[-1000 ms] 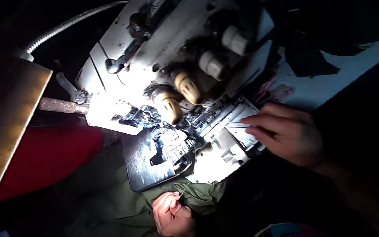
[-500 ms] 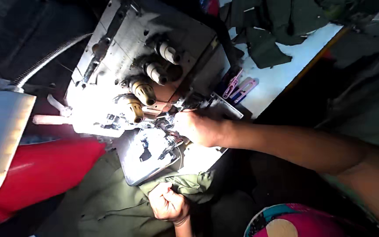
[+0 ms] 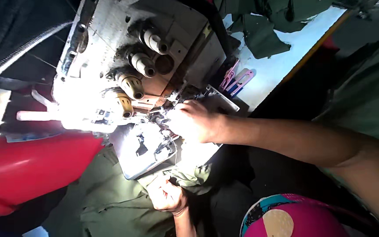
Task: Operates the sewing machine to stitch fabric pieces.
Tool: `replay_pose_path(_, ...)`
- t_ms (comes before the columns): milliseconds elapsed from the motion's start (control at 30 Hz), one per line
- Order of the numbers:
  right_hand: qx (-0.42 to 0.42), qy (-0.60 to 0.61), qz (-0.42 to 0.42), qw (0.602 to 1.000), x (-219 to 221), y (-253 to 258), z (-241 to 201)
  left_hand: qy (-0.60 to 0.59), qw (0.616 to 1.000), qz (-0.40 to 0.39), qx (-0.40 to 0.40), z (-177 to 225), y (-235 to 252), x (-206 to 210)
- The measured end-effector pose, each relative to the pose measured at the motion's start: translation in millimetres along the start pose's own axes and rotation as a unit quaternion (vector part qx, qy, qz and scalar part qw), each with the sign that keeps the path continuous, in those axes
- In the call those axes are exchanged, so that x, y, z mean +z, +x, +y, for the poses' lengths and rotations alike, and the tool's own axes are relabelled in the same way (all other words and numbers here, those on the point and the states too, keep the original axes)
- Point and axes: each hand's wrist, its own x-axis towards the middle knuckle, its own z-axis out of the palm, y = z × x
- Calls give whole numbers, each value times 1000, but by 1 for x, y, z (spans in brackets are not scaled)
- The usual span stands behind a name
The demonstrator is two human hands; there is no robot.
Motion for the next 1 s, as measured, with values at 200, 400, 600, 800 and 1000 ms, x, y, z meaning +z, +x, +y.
replay_pose_path(200, 81, -42, -28, 995, -32, -3, -8, 11, 1000, 9, -6, 2, 0, 2)
replay_pose_path(400, 4, -160, 80, 984, -25, -22, -2, 32, 999, 19, -4, 2, 0, 4)
replay_pose_path(600, 169, -60, -44, 983, -36, -20, -24, 41, 999, 25, -11, 7, 3, 5)
replay_pose_path(800, 212, -59, -126, 967, -30, -4, -33, 42, 999, 18, -19, 11, 6, 6)
replay_pose_path(1000, 193, -48, -105, 974, -36, 5, -39, 24, 996, -1, -80, 21, 9, 1)
